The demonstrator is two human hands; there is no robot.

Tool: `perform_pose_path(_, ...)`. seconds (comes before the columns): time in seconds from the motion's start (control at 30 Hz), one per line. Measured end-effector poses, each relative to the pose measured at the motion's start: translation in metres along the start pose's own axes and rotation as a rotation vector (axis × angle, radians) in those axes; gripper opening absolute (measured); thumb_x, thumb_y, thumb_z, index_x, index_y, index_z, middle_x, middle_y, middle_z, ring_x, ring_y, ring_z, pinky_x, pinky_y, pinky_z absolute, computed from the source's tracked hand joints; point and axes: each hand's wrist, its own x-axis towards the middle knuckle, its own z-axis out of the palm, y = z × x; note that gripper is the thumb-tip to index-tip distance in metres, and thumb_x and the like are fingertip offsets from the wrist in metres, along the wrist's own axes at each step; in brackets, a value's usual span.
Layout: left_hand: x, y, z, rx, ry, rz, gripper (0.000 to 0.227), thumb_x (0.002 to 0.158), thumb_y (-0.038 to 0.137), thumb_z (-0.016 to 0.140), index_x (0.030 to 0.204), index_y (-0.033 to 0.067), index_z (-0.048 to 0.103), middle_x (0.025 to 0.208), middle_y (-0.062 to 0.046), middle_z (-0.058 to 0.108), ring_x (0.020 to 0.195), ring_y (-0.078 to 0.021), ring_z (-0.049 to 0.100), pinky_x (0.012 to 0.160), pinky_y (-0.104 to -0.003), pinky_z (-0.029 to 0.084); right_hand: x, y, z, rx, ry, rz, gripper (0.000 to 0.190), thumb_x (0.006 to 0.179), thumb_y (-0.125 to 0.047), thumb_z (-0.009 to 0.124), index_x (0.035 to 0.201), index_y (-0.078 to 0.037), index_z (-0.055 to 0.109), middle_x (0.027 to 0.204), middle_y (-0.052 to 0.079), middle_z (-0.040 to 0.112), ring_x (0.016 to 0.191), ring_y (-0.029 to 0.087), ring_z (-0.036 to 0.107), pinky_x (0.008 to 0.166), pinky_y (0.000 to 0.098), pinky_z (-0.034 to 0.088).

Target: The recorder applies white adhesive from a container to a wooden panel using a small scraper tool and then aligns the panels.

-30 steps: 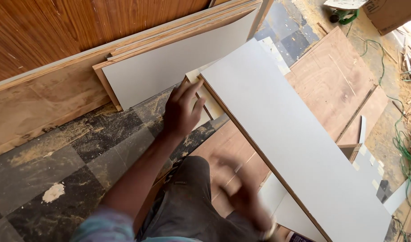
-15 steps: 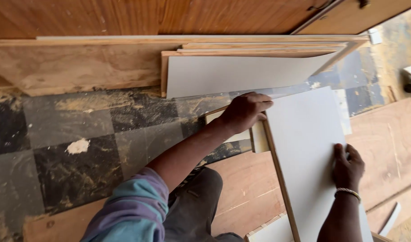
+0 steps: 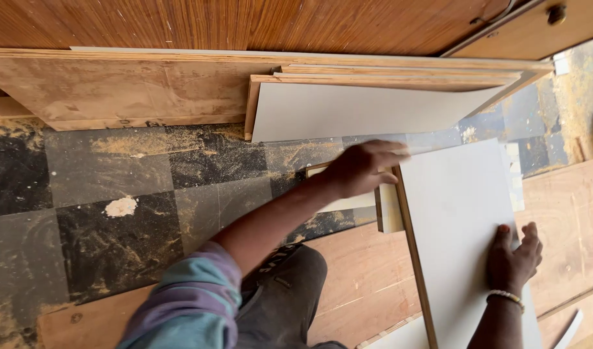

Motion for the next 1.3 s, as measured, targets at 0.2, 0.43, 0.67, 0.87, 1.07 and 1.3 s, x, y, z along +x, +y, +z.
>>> perform_pose_path(0.2, -0.05, -0.137, -0.086, 0.344, 0.443, -0.49, 0.06, 0.084, 0.007, 0.082, 0.138, 0.0085, 0.056, 0.133, -0.019, 0.062, 0.122, -0.0319, 0.061, 0.098, -0.042, 0.055, -0.009, -0.026, -0.005, -0.007, 0.012, 0.039, 0.06, 0.109, -0.038, 0.058, 0.159, -0.008, 0.045, 0.153, 0.019, 0.048, 0.139, 0.04, 0.043, 0.114, 0.0539, 0.033)
perform_pose_path(0.43, -0.074, -0.226, -0.121, 1.018, 0.094, -0.554, 0.064, 0.081, 0.028, 0.09, 0.129, -0.0006, 0.061, 0.123, -0.018, 0.062, 0.114, -0.0299, 0.056, 0.102, -0.047, 0.045, -0.014, -0.05, -0.016, 0.025, -0.016, 0.11, 0.055, 0.107, -0.037, 0.056, 0.155, -0.011, 0.049, 0.159, 0.015, 0.043, 0.141, 0.037, 0.043, 0.114, 0.0517, 0.032)
perform_pose_path(0.67, -0.076, -0.21, -0.131, 0.978, 0.076, -0.485, 0.052, 0.082, 0.021, 0.089, 0.122, 0.0005, 0.064, 0.116, -0.015, 0.062, 0.108, -0.0275, 0.055, 0.088, -0.043, 0.048, -0.013, -0.042, -0.013, 0.071, 0.003, 0.111, 0.052, 0.108, -0.032, 0.06, 0.154, -0.008, 0.051, 0.157, 0.017, 0.045, 0.138, 0.038, 0.048, 0.112, 0.0492, 0.04)
perform_pose_path(0.87, -0.063, -0.184, -0.142, 0.886, 0.036, -0.502, 0.082, 0.067, 0.017, 0.093, 0.138, 0.0002, 0.055, 0.118, -0.016, 0.06, 0.106, -0.0288, 0.055, 0.081, -0.044, 0.048, -0.011, -0.033, -0.009, 0.06, 0.031, 0.07, 0.049, 0.109, -0.031, 0.062, 0.15, -0.005, 0.056, 0.154, 0.02, 0.047, 0.139, 0.037, 0.048, 0.113, 0.0488, 0.04)
perform_pose_path(1.07, -0.061, -0.169, -0.144, 0.783, 0.022, -0.534, 0.079, 0.067, 0.013, 0.094, 0.135, 0.0078, 0.055, 0.118, -0.013, 0.059, 0.11, -0.0293, 0.054, 0.084, -0.044, 0.049, -0.01, -0.026, -0.007, 0.062, 0.025, 0.059, 0.044, 0.109, -0.031, 0.06, 0.146, -0.006, 0.06, 0.151, 0.017, 0.05, 0.136, 0.034, 0.05, 0.11, 0.0477, 0.041)
perform_pose_path(1.3, -0.066, -0.177, -0.14, 0.776, 0.03, -0.527, 0.067, 0.071, 0.01, 0.093, 0.127, 0.0133, 0.057, 0.116, -0.01, 0.06, 0.11, -0.0279, 0.055, 0.081, -0.045, 0.049, -0.011, -0.034, -0.009, 0.069, 0.018, 0.076, 0.044, 0.109, -0.032, 0.059, 0.145, -0.006, 0.061, 0.149, 0.017, 0.051, 0.133, 0.034, 0.051, 0.109, 0.048, 0.042)
